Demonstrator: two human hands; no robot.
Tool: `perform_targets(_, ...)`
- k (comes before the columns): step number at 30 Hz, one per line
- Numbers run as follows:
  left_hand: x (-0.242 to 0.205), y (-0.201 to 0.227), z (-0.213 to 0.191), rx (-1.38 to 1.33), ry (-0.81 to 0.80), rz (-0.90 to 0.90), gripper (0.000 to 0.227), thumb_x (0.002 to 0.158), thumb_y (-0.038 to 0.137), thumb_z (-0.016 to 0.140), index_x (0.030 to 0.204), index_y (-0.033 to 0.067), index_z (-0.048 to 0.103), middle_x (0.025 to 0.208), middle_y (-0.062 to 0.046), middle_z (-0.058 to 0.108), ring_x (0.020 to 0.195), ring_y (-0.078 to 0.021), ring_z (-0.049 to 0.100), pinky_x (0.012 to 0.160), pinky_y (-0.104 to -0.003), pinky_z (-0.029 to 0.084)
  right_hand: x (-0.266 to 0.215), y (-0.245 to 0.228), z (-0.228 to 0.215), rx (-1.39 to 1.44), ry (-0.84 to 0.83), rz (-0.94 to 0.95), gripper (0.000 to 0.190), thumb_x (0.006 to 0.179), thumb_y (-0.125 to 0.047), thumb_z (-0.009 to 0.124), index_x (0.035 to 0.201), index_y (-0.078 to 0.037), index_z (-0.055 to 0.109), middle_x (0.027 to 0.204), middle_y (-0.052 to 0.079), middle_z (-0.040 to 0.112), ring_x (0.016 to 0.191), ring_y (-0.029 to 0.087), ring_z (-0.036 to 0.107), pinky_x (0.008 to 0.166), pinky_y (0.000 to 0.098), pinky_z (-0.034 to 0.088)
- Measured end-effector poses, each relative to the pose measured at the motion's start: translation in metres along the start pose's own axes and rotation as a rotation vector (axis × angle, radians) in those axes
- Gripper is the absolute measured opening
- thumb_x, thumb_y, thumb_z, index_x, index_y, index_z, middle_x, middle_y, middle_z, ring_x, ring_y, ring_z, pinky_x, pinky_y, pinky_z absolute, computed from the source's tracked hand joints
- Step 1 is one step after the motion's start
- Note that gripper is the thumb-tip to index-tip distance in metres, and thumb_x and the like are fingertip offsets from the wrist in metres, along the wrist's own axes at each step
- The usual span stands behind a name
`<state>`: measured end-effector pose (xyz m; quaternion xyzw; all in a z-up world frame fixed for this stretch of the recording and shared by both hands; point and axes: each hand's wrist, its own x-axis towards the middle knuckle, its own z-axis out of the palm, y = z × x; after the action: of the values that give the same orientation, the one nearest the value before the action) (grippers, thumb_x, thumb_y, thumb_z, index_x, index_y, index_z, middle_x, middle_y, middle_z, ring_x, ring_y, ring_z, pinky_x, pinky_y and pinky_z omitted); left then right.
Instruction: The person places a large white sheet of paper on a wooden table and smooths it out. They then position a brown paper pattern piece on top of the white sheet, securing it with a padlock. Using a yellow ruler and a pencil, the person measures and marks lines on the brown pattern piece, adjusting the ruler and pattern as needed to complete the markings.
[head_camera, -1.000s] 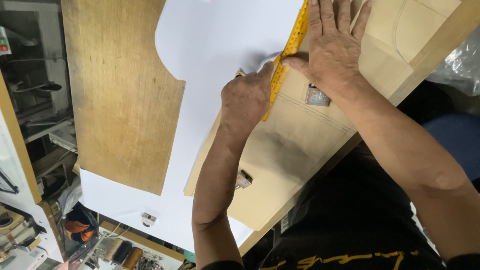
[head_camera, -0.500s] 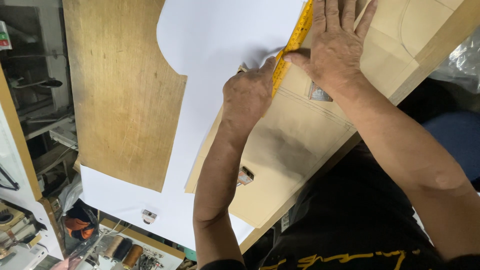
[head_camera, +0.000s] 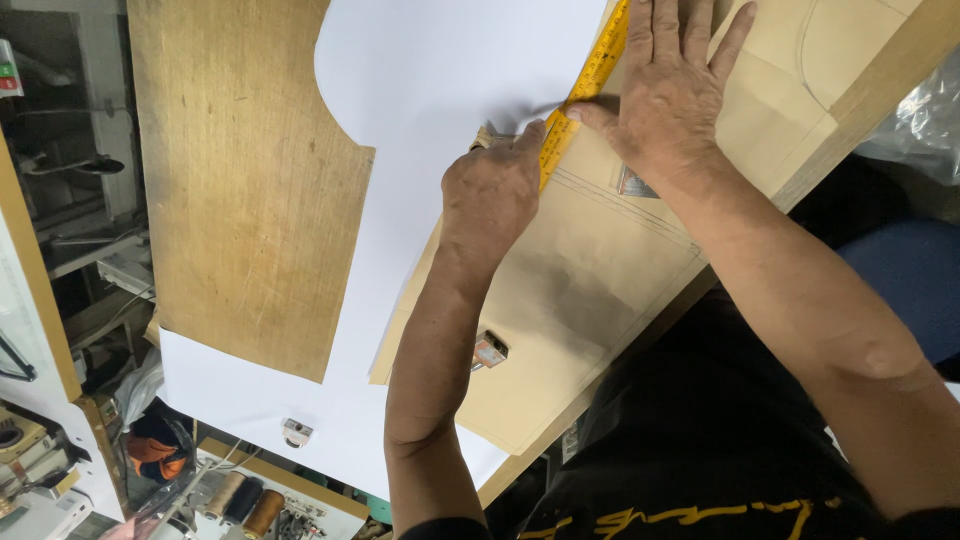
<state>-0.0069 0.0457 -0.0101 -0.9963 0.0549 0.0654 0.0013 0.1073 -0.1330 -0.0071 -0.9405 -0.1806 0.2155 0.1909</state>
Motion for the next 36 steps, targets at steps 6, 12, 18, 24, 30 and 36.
perform_targets(6,-0.002,-0.001,-0.001,0.017,0.03,-0.009,0.048,0.073,0.01,0.07,0.117,0.0276,0.065,0.064,0.012,0.062,0.05,-0.0162,0.061,0.039,-0.033,0.044,0.0,-0.002,0.0,-0.025,-0.04,0.048,0.121,0.086,-0.073,0.062,0.164,0.002,0.01,0.172,0.03,0.015,0.155,0.057,0.01,0.115,0.0738,-0.008)
perform_targets(12,-0.033,0.004,-0.046,-0.137,0.198,-0.039,0.04,0.094,0.007,0.056,0.131,0.0216,0.063,0.062,0.006,0.045,0.049,-0.0152,0.043,0.049,-0.029,0.043,-0.016,0.001,-0.008,-0.01,0.018,-0.039,0.121,0.088,-0.068,0.073,0.162,0.01,0.018,0.168,0.033,0.017,0.153,0.059,0.013,0.115,0.0748,-0.003)
perform_targets(18,-0.068,0.053,-0.037,-0.529,0.376,-0.171,0.024,0.094,0.027,0.069,0.115,0.0175,0.074,0.077,-0.006,0.069,0.061,-0.0254,0.069,0.056,-0.038,0.058,-0.076,0.02,0.041,-0.174,0.321,-0.749,0.05,0.1,-0.038,0.066,0.147,-0.02,0.062,0.1,0.007,0.071,0.087,0.026,0.072,0.08,0.0434,0.053)
perform_targets(24,-0.082,0.072,-0.008,-0.35,0.352,-0.446,0.05,0.091,0.037,0.072,0.131,0.0057,0.068,0.112,-0.017,0.072,0.082,-0.0323,0.074,0.07,-0.043,0.06,-0.044,0.101,0.056,-0.332,0.277,-0.674,0.035,0.071,-0.027,0.084,0.101,-0.017,0.069,0.087,0.003,0.066,0.091,0.026,0.071,0.085,0.043,0.053)
perform_targets(30,-0.074,0.085,0.036,-0.04,0.296,-0.709,0.025,0.088,0.025,0.07,0.108,0.0101,0.07,0.1,-0.005,0.062,0.064,-0.0191,0.07,0.056,-0.032,0.06,-0.032,0.078,0.006,0.003,0.269,-0.865,0.026,0.106,-0.017,0.063,0.128,-0.008,0.073,0.103,0.014,0.074,0.096,0.035,0.073,0.087,0.0438,0.058)
perform_targets(36,-0.081,0.091,0.025,-0.279,0.128,-0.819,0.005,0.095,0.021,0.062,0.099,0.0194,0.06,0.093,-0.002,0.061,0.071,-0.0249,0.074,0.059,-0.035,0.06,-0.013,0.068,-0.032,0.162,0.076,-1.056,0.031,0.107,-0.015,0.056,0.13,0.001,0.069,0.112,0.017,0.074,0.1,0.037,0.071,0.089,0.0465,0.057)
